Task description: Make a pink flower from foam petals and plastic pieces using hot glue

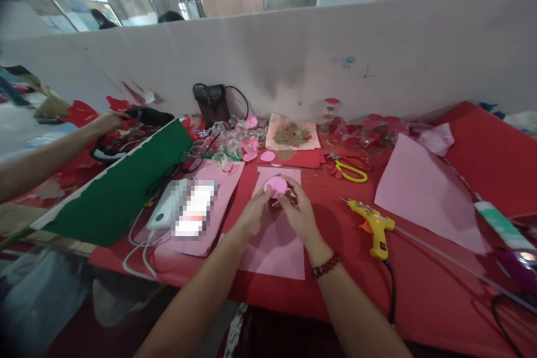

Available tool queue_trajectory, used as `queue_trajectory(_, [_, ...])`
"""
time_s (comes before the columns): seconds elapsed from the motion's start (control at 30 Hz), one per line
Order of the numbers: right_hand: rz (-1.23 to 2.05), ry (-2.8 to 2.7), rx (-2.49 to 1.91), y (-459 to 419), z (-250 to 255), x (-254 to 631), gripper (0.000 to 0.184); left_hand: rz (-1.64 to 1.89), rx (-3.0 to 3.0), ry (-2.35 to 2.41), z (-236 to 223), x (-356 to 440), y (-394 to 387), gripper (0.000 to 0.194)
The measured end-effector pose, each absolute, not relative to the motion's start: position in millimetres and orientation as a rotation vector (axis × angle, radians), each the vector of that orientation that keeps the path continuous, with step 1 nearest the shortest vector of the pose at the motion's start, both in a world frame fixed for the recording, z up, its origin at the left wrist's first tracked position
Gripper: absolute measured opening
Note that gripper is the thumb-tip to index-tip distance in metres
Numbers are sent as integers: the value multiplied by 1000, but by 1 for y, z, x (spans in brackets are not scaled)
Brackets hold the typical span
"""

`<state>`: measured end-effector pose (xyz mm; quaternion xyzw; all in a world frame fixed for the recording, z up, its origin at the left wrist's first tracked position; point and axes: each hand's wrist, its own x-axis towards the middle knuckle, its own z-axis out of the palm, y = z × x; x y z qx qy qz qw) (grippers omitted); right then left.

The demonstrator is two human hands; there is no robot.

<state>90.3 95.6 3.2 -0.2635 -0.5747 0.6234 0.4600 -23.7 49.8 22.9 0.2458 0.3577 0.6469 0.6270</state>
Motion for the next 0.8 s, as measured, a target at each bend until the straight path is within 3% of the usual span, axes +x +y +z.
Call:
queue_trajectory(0.13, [1338, -1564, -764, 95, 1, 90, 49, 1496, 557, 821, 24, -26, 51, 51])
queue_trajectory(0.4, [1327, -1439, -884, 98, -4, 91, 28, 1675, 696, 984, 13, -35, 56, 41])
queue_trajectory(0.8, [1394, -1535, -1002, 95, 24, 91, 33, 1661, 703, 1267, 3, -36, 61, 47])
